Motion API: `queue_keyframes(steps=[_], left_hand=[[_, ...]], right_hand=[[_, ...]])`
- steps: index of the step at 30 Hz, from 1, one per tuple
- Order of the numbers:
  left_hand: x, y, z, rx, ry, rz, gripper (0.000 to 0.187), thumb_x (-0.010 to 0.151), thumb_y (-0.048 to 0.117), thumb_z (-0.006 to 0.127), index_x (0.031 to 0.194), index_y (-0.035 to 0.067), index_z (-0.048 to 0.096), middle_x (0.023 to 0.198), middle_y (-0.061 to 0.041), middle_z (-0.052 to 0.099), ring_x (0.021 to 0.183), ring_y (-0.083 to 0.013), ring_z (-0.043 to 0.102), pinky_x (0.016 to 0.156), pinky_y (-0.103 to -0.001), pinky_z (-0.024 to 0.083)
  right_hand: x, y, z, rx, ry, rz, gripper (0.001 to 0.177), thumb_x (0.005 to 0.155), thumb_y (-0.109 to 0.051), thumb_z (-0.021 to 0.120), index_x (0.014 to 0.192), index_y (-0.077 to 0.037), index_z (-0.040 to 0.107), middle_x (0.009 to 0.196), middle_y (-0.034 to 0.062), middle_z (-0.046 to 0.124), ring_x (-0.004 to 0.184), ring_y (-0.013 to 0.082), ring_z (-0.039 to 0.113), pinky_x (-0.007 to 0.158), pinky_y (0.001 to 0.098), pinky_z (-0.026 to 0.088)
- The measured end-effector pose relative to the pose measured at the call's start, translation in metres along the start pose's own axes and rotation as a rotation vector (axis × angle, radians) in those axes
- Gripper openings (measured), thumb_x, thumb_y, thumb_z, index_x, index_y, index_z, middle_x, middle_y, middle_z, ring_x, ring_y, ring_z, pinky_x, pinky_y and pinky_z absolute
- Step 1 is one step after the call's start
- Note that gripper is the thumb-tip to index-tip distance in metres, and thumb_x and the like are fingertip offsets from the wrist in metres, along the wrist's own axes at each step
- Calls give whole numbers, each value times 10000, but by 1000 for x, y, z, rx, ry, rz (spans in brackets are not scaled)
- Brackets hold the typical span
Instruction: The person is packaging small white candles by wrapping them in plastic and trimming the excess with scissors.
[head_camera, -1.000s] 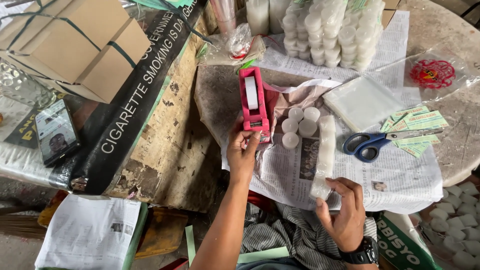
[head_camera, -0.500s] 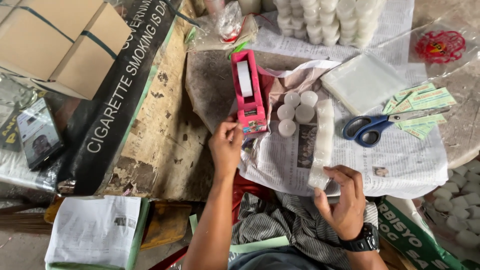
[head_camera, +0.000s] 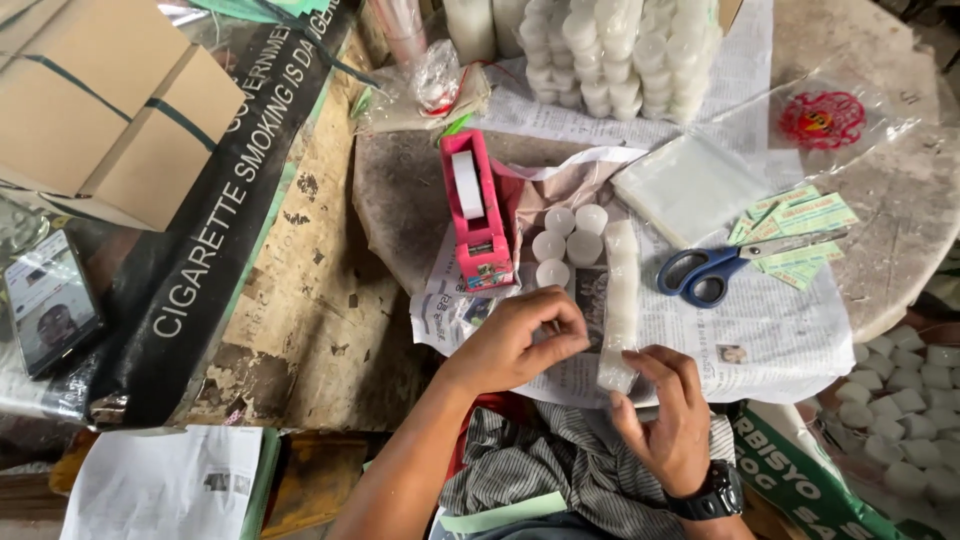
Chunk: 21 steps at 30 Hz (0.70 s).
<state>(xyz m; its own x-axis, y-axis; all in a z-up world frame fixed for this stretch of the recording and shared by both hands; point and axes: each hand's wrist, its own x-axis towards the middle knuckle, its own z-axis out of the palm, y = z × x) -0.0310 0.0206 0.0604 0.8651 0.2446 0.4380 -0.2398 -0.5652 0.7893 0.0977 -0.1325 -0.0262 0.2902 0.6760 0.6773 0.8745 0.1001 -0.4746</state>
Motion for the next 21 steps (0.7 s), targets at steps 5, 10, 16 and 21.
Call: queue_keyframes(steps=[5,10,16,21], left_hand=[[22,-10,5,74,-149,15,100,829,143,553,765,75,519,712,-5,547,642,-130,501,583,-238,398],[39,-17,9,270,-383,-118,139,809,244,543,759,115,550,706,24,596,607,-139,550,543,-290,410],[48,-9,16,519,-453,-181,143,796,257,583,729,134,550,690,29,590,575,-154,554,508,-305,450],[46,-5,24,671,-435,-150,145,806,227,587,756,95,551,693,-9,577,592,-195,561,507,-341,450]], right_hand=[[1,-1,0,-18,11,-17,366,815,-287,484,1050,-7,488,978,160,488,907,269,532,704,329,487],[-3,3,3,-18,28,12,360,799,-285,512,1052,-29,496,983,149,492,895,251,542,682,314,491],[-3,5,1,-11,0,-5,352,801,-264,519,1065,-35,482,992,154,481,894,250,542,641,299,502],[-2,3,0,-9,14,-9,343,796,-251,531,1053,-27,489,990,157,492,897,255,548,680,304,497]])
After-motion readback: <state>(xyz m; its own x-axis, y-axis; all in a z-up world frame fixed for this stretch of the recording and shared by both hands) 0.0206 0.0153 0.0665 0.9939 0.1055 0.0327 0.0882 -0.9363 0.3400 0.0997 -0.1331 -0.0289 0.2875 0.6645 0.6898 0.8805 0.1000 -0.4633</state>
